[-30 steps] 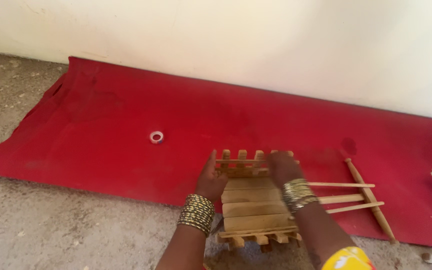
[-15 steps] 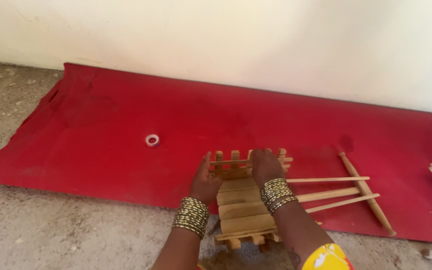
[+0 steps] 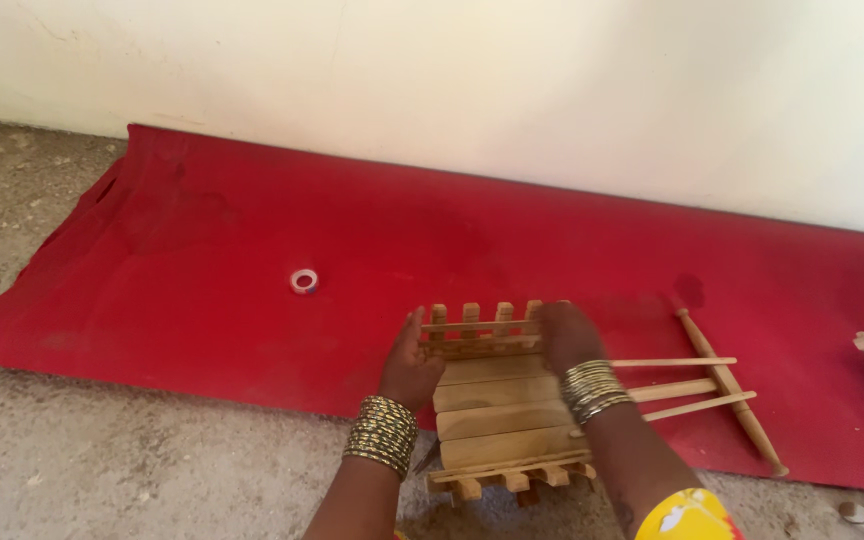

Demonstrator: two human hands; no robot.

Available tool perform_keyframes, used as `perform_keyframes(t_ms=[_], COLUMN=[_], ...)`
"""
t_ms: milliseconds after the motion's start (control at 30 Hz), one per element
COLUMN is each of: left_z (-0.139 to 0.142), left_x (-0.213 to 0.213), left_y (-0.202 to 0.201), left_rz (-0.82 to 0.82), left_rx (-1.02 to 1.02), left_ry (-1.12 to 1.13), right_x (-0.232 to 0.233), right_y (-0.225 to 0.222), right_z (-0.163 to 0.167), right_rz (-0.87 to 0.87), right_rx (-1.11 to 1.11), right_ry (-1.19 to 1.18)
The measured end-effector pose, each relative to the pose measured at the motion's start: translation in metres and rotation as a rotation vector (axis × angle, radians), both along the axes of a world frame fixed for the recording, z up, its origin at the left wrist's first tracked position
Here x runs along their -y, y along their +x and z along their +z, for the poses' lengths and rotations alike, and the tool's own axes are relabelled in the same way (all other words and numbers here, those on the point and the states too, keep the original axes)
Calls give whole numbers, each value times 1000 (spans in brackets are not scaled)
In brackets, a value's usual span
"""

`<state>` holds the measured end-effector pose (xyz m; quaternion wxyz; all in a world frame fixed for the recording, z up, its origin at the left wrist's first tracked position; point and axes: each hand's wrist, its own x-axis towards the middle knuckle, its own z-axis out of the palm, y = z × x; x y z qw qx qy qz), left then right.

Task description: The person sits on the floor and assembles a small wooden toy structure, fitting slatted side pieces and a fence-like rail together on a red mat. They press and align the wooden parts by hand, reposition the assembly, and finally lift the joined piece upright by its long wooden handle.

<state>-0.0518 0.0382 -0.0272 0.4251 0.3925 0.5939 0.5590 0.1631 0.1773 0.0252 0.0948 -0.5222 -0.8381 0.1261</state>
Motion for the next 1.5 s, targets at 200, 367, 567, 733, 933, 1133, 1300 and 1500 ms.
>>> perform_keyframes(t_ms=[200, 367, 567, 733, 933, 1133, 1300, 1500], left_z=[-1, 1, 0, 0, 0, -3, -3, -2], left_x=[2, 2, -1, 2, 1, 0, -1, 0], left_y=[-1, 2, 4, 1, 2, 6, 4, 7], left_rz=[13, 9, 15, 9, 19, 34, 1, 17], left_rx=[27, -10, -79, -115, -216, -276, -231, -172], left_ry=[11, -25, -24, -52, -59, -76, -85, -15], right_x=[16, -11, -12, 12, -7, -32, -24, -10], right_y=[-31, 25, 40, -12, 13, 38, -8, 4], right_z=[-27, -21, -4, -22, -23, 2, 1, -9], right_rz=[405, 232, 2, 242, 225, 148, 118, 343], right_rx=[7, 54, 201, 0, 51, -22, 171, 52], right_ry=[202, 333, 99, 208, 270, 432, 163, 429])
